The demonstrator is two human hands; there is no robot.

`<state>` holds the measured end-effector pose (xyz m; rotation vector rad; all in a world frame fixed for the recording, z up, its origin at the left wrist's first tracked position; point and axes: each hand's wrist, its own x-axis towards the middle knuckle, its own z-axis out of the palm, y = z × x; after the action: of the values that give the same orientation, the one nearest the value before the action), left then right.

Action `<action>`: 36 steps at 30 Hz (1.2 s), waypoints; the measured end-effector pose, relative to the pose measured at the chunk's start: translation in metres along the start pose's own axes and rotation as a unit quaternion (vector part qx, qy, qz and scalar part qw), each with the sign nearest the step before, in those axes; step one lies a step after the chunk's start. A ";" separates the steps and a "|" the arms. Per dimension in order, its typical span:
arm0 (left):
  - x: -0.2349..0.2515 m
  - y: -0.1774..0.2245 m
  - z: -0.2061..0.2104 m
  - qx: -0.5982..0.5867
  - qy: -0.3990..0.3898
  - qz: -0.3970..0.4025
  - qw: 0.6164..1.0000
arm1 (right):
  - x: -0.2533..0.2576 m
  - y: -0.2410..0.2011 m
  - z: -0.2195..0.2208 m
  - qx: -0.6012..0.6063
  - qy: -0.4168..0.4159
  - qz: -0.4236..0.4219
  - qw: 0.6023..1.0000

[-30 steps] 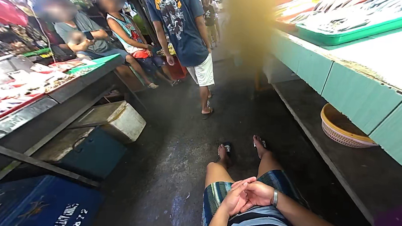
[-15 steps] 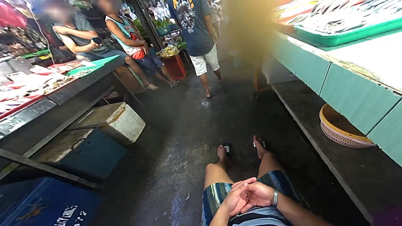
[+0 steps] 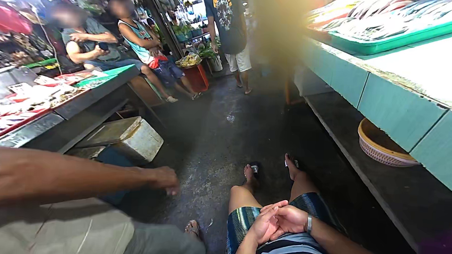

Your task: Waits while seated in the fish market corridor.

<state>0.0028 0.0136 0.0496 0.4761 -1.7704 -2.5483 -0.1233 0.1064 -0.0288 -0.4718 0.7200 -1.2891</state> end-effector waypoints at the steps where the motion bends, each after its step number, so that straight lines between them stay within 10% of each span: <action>1: 0.006 -0.012 -0.011 -0.011 -0.025 0.009 1.000 | 0.000 0.000 0.000 0.003 0.000 0.000 1.000; 36: 0.027 -0.054 -0.054 -0.093 -0.129 0.027 0.987 | 0.009 0.001 -0.004 0.007 -0.024 0.005 1.000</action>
<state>-0.0002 -0.0205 -0.0237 0.0944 -1.5596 -2.8065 -0.1242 0.0986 -0.0341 -0.4853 0.6719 -1.2691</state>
